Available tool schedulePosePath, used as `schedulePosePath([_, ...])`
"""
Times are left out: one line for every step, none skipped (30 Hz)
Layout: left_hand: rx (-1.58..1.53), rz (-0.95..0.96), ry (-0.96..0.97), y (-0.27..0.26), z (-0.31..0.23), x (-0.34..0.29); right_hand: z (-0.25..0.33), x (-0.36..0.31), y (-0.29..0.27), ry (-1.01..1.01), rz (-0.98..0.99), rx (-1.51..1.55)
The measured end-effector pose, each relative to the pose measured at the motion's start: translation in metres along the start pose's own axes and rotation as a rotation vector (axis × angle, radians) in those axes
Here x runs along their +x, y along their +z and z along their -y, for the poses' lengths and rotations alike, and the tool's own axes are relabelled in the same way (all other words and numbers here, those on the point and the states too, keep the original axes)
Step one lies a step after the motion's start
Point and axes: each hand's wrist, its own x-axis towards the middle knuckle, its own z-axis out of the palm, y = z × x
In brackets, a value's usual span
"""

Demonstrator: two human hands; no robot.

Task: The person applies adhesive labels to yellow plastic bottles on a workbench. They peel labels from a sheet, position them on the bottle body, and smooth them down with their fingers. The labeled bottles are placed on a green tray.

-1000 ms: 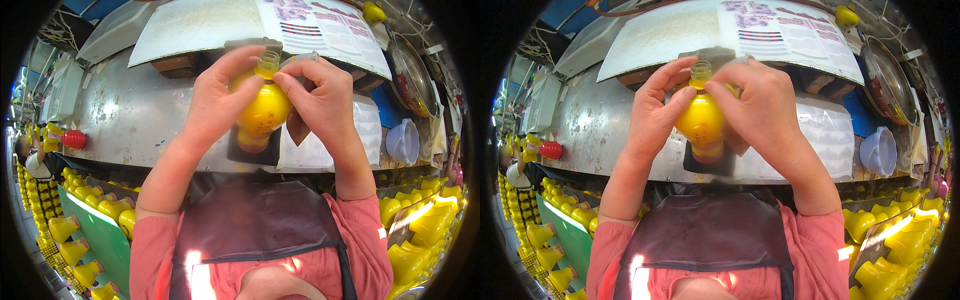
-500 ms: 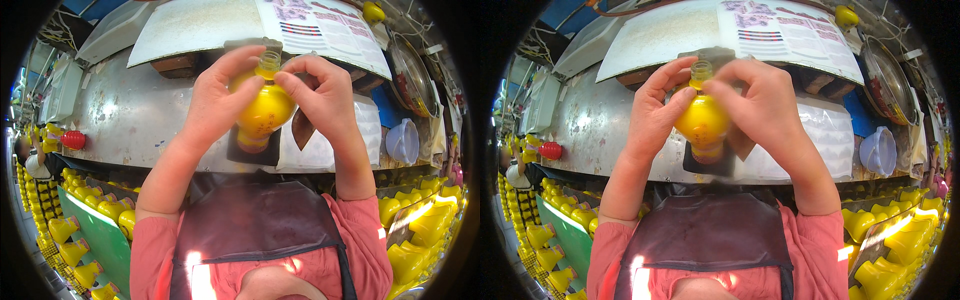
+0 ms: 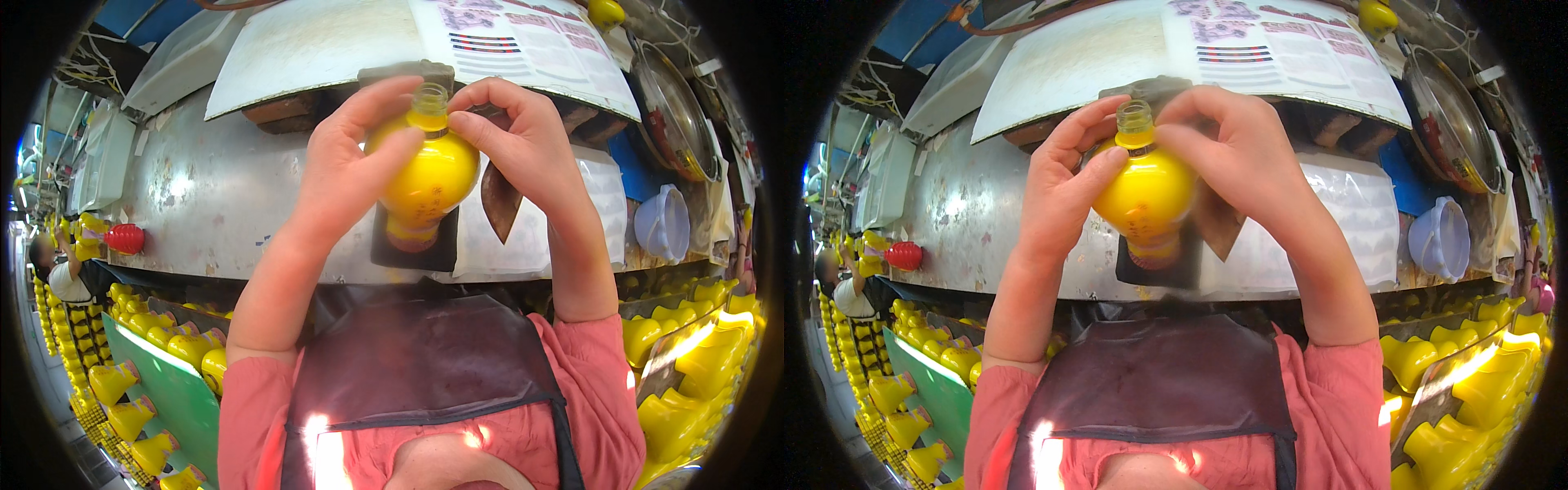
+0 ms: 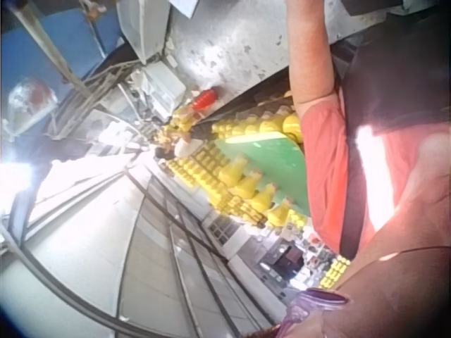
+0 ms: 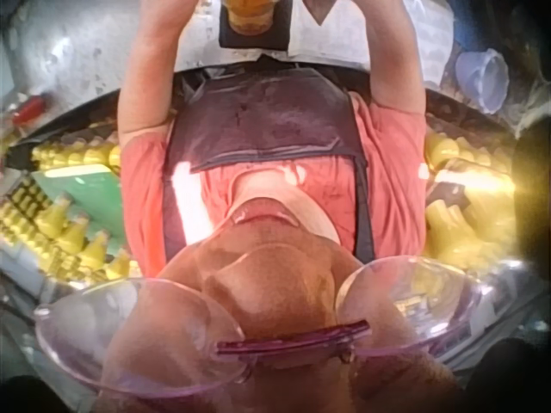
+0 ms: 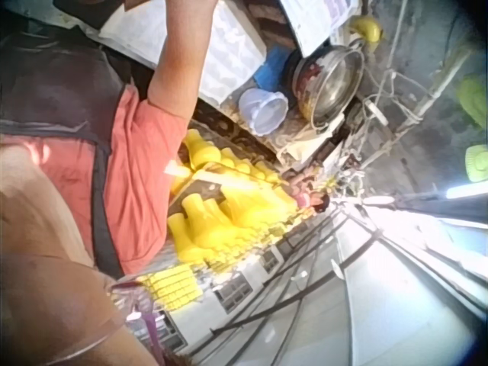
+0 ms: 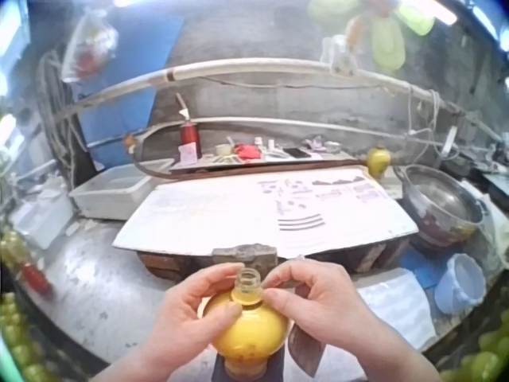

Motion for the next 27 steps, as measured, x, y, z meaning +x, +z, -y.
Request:
schedulePosePath([0.011, 0.004, -0.001, -0.0003, -0.0006, 0.0003, -0.0009, 0.0008, -0.0009, 0.049, 0.004, 0.007])
schedulePosePath([0.017, 0.008, -0.006, -0.0005, -0.0011, 0.0006, -0.002, 0.0018, -0.0016, 0.083, 0.021, 0.023])
schedulePosePath([0.023, 0.01, -0.01, -0.0008, -0.0016, 0.0009, -0.0031, 0.003, -0.0021, 0.093, 0.04, 0.052])
schedulePosePath([0.029, 0.009, -0.011, -0.0009, -0.0019, 0.0011, -0.0043, 0.0042, -0.0019, 0.12, 0.042, 0.094])
schedulePosePath([0.035, 0.008, -0.016, -0.0008, -0.002, 0.0015, -0.0056, 0.0052, -0.0012, 0.123, 0.045, 0.148])
schedulePosePath([0.042, 0.005, -0.018, -0.0005, -0.0021, 0.0018, -0.0066, 0.0063, -0.0004, 0.141, 0.044, 0.193])
schedulePosePath([0.049, 0.002, -0.02, -0.0001, -0.0022, 0.0021, -0.0077, 0.0072, 0.0008, 0.116, 0.036, 0.188])
schedulePosePath([0.041, 0.0, -0.026, 0.0005, -0.0021, 0.0024, -0.0084, 0.008, 0.0015, 0.106, 0.024, 0.175])
schedulePosePath([0.033, -0.004, -0.03, 0.0011, -0.0021, 0.0026, -0.0088, 0.0085, 0.002, 0.124, 0.018, 0.15])
schedulePosePath([0.024, -0.007, -0.027, 0.0016, -0.0021, 0.0028, -0.0091, 0.0086, 0.0023, 0.096, 0.015, 0.157])
schedulePosePath([0.02, -0.01, -0.041, 0.0019, -0.0023, 0.0032, -0.0087, 0.0086, 0.002, 0.095, 0.019, 0.154])
schedulePosePath([0.016, -0.013, -0.048, 0.0021, -0.0026, 0.0036, -0.0083, 0.0085, 0.0014, 0.095, 0.023, 0.151])
schedulePosePath([0.017, -0.022, -0.055, 0.0024, -0.003, 0.0039, -0.0075, 0.0083, 0.0006, 0.108, 0.033, 0.134])
schedulePosePath([0.021, -0.021, -0.057, 0.0027, -0.0036, 0.004, -0.0064, 0.008, -0.0005, 0.122, 0.043, 0.118])
schedulePosePath([0.029, -0.025, -0.059, 0.0031, -0.0042, 0.004, -0.0053, 0.0077, -0.0014, 0.119, 0.05, 0.104])
schedulePosePath([0.044, -0.033, -0.063, 0.0034, -0.005, 0.004, -0.0041, 0.0076, -0.0018, 0.125, 0.052, 0.091])
schedulePosePath([0.042, -0.029, -0.065, 0.0037, -0.0059, 0.0039, -0.0031, 0.0076, -0.002, 0.114, 0.051, 0.08])
schedulePosePath([0.048, -0.029, -0.068, 0.0039, -0.0068, 0.0037, -0.0021, 0.0076, -0.0021, 0.106, 0.053, 0.063])
schedulePosePath([0.053, -0.029, -0.065, 0.0042, -0.0075, 0.0037, -0.0014, 0.0075, -0.002, 0.104, 0.05, 0.066])
schedulePosePath([0.056, -0.029, -0.071, 0.0046, -0.0082, 0.0036, -0.001, 0.0074, -0.0018, 0.104, 0.05, 0.063])
schedulePosePath([0.059, -0.03, -0.071, 0.005, -0.0087, 0.0035, -0.0008, 0.0072, -0.0016, 0.103, 0.051, 0.059])
schedulePosePath([0.059, -0.03, -0.06, 0.0054, -0.009, 0.0034, -0.0009, 0.0069, -0.0015, 0.088, 0.046, 0.05])
schedulePosePath([0.055, -0.032, -0.066, 0.006, -0.0092, 0.0033, -0.0013, 0.0065, -0.0014, 0.073, 0.04, 0.041])
schedulePosePath([0.048, -0.033, -0.062, 0.0066, -0.0091, 0.0035, -0.0018, 0.0062, -0.0014, 0.048, 0.037, 0.042])
schedulePosePath([0.045, -0.039, -0.061, 0.0071, -0.0091, 0.0036, -0.0025, 0.0059, -0.0014, 0.045, 0.035, 0.016])
schedulePosePath([-0.014, -0.036, -0.065, 0.0076, -0.0091, 0.0039, -0.0034, 0.0058, -0.0014, 0.034, 0.035, -0.001])
schedulePosePath([-0.07, -0.037, -0.072, 0.0079, -0.0091, 0.0043, -0.0042, 0.0057, -0.0013, 0.002, 0.033, -0.01])
